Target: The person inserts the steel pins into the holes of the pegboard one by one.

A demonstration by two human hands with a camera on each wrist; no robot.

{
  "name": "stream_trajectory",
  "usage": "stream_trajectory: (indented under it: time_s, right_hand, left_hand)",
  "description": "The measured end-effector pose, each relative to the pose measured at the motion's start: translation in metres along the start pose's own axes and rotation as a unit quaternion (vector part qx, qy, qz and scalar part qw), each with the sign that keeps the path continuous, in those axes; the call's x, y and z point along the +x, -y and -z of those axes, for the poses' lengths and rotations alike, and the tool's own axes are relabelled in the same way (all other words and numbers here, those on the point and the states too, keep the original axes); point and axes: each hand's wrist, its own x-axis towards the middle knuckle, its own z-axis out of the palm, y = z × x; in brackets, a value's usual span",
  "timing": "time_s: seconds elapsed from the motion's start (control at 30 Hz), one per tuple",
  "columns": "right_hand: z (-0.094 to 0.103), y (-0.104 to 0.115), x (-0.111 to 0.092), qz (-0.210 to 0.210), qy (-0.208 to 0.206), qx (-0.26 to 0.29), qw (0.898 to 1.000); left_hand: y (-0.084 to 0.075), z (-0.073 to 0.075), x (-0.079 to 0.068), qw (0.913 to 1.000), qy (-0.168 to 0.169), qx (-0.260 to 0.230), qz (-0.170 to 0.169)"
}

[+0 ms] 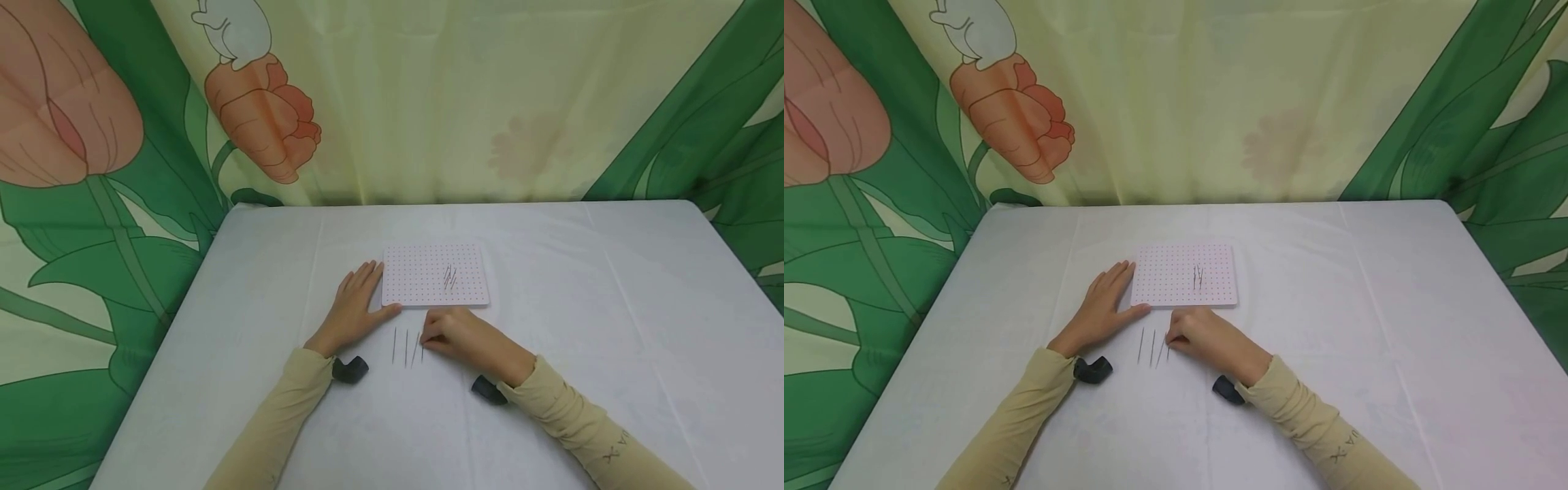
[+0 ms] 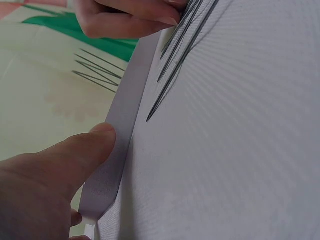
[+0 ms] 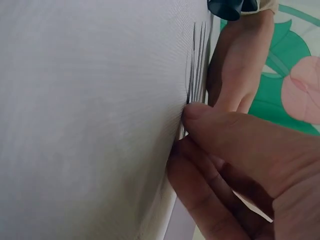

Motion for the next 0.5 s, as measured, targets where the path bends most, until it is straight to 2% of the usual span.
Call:
stream_trajectory:
  time_s: [0.23,0.5]
  right_hand:
    - [-0.0004,0.0024,0.0,0.0,0.001,-0.02,1.0]
    - [-0.0009,0.0051,-0.003,0.018,-0.007,-0.12,0.993]
  left_hand:
    - [0.0004,0.0002,-0.0031,1.0,-0.007,-0.004,0.005]
    - [0.0004,-0.0006,-0.0006,1.0,-0.003,-0.005,-0.003]
